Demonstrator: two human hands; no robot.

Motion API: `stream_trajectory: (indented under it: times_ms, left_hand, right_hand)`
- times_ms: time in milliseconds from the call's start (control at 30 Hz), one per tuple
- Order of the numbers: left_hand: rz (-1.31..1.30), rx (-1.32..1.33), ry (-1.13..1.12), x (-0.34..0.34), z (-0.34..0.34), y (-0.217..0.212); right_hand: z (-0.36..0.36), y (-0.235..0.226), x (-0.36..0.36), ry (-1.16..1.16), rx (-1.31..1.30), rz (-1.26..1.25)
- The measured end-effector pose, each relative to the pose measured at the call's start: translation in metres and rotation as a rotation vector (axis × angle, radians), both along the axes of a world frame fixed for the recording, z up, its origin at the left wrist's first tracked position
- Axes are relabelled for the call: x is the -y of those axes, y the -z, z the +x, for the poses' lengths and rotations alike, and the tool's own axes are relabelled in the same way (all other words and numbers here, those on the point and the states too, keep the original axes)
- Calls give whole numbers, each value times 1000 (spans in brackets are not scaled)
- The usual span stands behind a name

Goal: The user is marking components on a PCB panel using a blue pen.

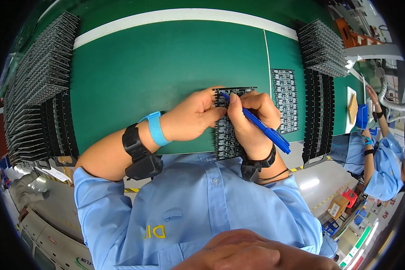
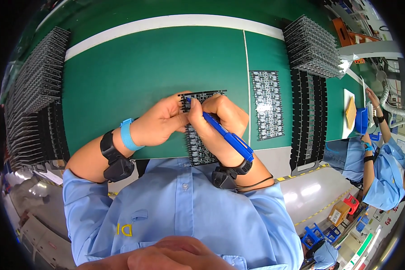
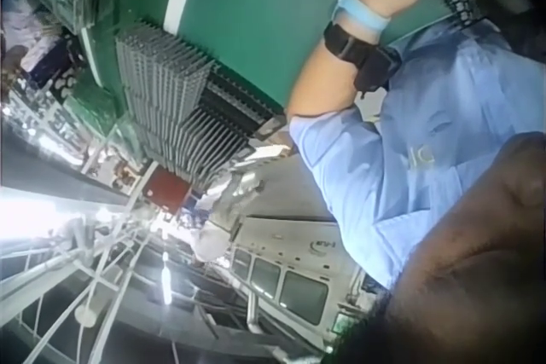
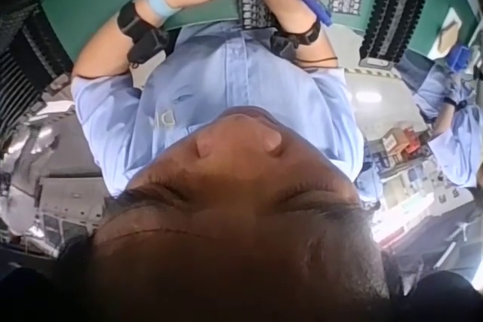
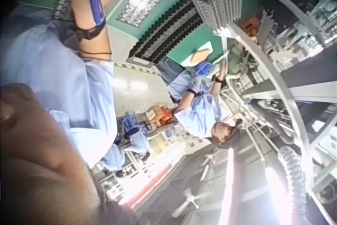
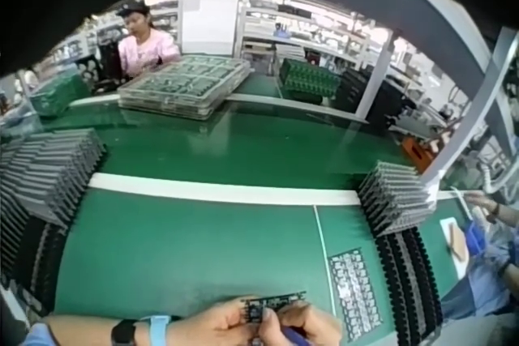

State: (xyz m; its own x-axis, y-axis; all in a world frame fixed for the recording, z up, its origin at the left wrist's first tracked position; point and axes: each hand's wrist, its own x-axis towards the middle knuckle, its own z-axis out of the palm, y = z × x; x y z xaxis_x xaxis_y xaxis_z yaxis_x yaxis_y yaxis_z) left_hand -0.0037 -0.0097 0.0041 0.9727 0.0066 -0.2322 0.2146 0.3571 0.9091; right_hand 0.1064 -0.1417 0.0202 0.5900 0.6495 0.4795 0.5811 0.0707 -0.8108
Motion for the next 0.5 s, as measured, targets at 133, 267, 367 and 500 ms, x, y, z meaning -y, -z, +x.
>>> stream_trajectory:
  times_ms: [133, 267, 367, 500]
  left_hand:
    - [-14, 11, 2, 0, 0, 1]
    - [1, -11, 14, -1, -1, 0]
    - [-3, -23, 4, -1, 0, 0]
    - [0, -9, -4, 0, 0, 1]
  right_hand:
    - [0, 0, -1, 4, 12, -1]
    - [-1, -1, -1, 2, 7, -8]
    - [-1, -3, -2, 2, 15, -20]
    - [0, -1, 0, 4, 24, -26]
